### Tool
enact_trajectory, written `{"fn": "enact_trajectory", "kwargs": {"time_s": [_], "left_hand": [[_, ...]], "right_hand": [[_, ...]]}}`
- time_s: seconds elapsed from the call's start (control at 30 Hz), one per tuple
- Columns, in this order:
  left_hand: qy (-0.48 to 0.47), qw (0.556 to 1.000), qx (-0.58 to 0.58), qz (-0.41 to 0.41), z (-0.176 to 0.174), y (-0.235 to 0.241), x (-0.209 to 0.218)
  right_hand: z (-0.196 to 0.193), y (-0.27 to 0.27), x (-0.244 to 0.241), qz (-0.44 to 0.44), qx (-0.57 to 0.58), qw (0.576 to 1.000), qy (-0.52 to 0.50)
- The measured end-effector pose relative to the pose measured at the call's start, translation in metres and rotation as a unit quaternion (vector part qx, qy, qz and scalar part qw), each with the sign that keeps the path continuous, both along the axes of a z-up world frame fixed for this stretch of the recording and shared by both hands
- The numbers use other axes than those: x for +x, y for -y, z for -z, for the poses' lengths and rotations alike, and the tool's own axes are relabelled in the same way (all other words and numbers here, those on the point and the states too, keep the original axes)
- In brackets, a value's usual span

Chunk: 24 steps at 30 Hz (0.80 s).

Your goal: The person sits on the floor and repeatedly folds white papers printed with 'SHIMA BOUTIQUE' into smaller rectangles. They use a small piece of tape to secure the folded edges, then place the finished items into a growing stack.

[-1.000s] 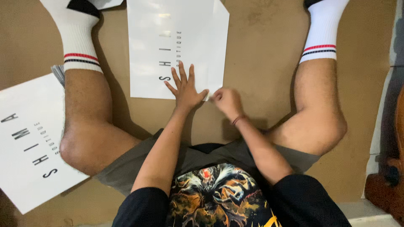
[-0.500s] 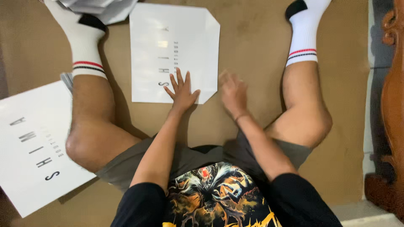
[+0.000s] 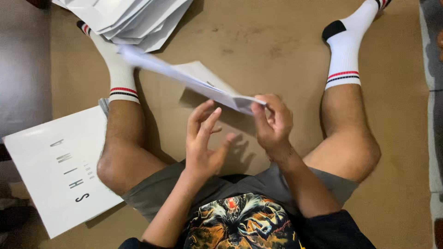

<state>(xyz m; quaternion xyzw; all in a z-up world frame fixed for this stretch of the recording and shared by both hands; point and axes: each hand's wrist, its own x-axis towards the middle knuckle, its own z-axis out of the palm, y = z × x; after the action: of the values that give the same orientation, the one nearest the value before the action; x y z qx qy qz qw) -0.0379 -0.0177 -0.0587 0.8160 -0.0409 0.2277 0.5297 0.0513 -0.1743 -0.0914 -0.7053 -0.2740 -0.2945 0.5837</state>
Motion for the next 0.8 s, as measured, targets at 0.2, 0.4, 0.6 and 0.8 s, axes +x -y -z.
{"fn": "enact_trajectory", "kwargs": {"time_s": [0.2,0.4,0.6,0.8], "left_hand": [[0.032,0.996,-0.026,0.080,-0.028,-0.002,0.012],[0.010,0.993,-0.004,0.115,-0.019,-0.021,0.018],[0.153,0.983,0.095,0.036,-0.015,-0.010,0.027],[0.203,0.968,0.140,-0.043,0.015,-0.016,0.017]], "right_hand": [[-0.043,0.001,-0.020,-0.354,0.014,0.927,-0.123],[-0.047,0.006,-0.018,-0.248,-0.042,0.962,-0.106],[-0.065,-0.009,-0.011,-0.138,-0.009,0.988,-0.068],[-0.067,-0.008,0.003,0.143,-0.083,0.986,0.032]]}}
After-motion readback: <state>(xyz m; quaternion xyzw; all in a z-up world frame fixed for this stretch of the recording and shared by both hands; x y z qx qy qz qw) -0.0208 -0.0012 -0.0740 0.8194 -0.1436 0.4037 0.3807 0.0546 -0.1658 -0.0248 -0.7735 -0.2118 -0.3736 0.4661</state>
